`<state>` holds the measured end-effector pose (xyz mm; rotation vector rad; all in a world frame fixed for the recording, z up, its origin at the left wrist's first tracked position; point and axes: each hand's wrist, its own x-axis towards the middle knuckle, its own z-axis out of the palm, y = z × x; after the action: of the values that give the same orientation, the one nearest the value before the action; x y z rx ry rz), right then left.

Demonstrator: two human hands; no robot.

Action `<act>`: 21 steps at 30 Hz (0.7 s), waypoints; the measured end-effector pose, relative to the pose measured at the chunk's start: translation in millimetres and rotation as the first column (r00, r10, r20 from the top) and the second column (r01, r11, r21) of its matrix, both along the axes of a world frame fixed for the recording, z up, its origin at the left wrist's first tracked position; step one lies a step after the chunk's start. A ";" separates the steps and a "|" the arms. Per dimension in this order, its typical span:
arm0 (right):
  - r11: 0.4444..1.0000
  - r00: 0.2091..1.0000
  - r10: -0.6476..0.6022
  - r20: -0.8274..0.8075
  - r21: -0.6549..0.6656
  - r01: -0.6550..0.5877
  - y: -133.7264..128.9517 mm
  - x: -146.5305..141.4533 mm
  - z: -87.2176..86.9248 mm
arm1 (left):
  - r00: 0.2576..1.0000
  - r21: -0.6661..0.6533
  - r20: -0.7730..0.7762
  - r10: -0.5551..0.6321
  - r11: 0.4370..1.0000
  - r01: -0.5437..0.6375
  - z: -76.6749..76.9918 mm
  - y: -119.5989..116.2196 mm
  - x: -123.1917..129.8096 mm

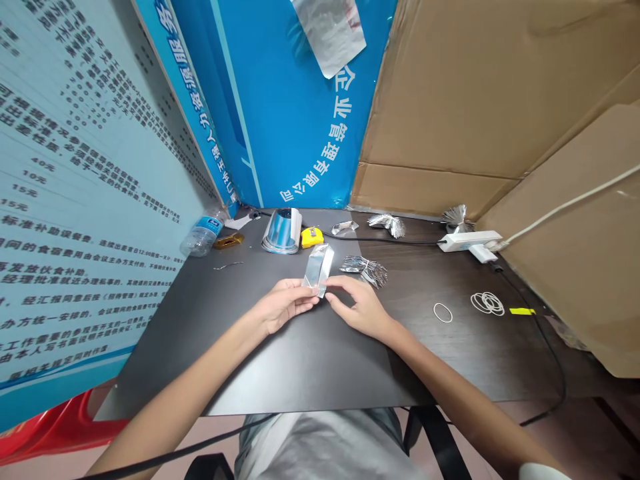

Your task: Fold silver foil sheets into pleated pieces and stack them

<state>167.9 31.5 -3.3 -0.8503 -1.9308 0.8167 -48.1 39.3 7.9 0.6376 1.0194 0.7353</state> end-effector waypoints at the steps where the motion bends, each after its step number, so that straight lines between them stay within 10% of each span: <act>1: 0.997 0.999 0.006 0.033 0.070 -0.008 0.4 0.9 1.4 | 1.000 -0.012 0.010 -0.004 1.000 0.005 0.1 0.2 -0.4; 21: 0.970 0.971 -0.155 -0.179 -0.215 0.116 -1.5 -16.4 -11.9 | 0.999 0.131 -0.038 -0.004 0.991 0.009 10.9 -8.3 5.0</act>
<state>151.5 30.0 -15.2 -0.9752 -1.6186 0.9874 -43.0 30.9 18.8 0.7702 1.0092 0.7917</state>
